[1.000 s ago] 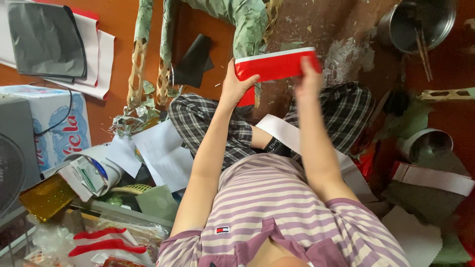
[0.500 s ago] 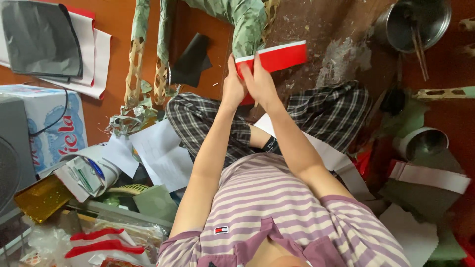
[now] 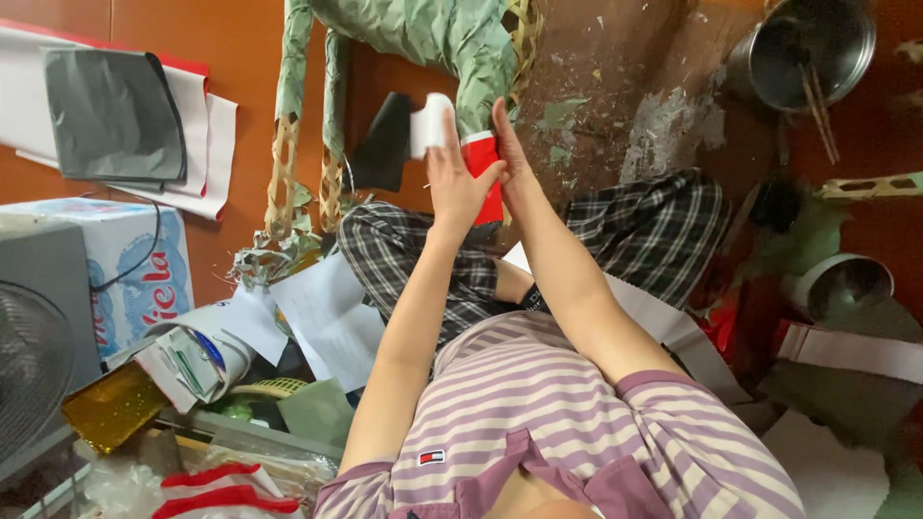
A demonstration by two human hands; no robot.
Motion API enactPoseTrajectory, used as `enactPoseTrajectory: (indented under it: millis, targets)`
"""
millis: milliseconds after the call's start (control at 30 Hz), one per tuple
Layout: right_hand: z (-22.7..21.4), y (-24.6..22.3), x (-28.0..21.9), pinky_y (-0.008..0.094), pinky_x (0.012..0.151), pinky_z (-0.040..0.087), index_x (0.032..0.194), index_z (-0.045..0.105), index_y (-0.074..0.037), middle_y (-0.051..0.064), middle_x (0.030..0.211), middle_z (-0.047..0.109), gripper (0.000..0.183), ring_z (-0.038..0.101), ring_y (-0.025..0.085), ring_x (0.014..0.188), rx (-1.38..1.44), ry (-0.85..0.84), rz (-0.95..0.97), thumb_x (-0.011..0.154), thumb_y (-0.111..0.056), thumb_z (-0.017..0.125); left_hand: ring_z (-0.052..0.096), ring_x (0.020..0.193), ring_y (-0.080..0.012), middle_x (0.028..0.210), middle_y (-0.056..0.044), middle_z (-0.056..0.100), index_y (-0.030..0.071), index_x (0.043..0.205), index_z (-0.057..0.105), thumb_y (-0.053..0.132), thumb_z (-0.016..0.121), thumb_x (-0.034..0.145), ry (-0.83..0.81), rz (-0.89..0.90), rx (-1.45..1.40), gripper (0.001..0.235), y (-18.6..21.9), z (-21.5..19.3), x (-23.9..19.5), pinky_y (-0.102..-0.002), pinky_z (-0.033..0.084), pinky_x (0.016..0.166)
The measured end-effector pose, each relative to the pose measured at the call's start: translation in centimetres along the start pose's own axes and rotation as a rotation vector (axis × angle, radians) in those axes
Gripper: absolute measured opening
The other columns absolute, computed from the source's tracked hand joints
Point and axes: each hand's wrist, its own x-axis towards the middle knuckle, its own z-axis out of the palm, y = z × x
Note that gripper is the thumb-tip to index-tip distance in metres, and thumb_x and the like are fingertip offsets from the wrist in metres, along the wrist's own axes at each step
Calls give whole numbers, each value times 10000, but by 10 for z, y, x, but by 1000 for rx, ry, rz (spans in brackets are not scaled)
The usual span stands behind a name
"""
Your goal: Wrapping colored paper and adhesive strips around the body and legs of a craft giraffe figurine.
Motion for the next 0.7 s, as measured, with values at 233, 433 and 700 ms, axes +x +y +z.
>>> enactPoseTrajectory:
  millis: [233,433,700]
  targets:
    - [-66,-4,10,456,1064,530,1448,525,-85,166,1383,638,734,620,298,1244,-198,-169,-32,947,-590,704,316,1545,-385,1657,-179,344,199,1630,307,89,675,938,-183,355,123,792,6,12,15,-496,283,1262]
    - [-49,-13,-34,339,1038,544,1430,539,-62,83,1395,645,611,654,187,1255,-240,102,-476,1016,-510,541,292,1546,-407,1651,-191,322,176,1583,444,8,647,948,-152,452,245,688,7,14,14,-507,274,1286]
    - [-9,-40,-20,330,756,571,938,686,-53,60,940,739,100,696,164,825,-291,354,-737,991,-126,729,265,1531,-433,1627,-249,311,91,1594,283,88,854,799,2,249,-49,978,20,-4,16,-504,238,1248]
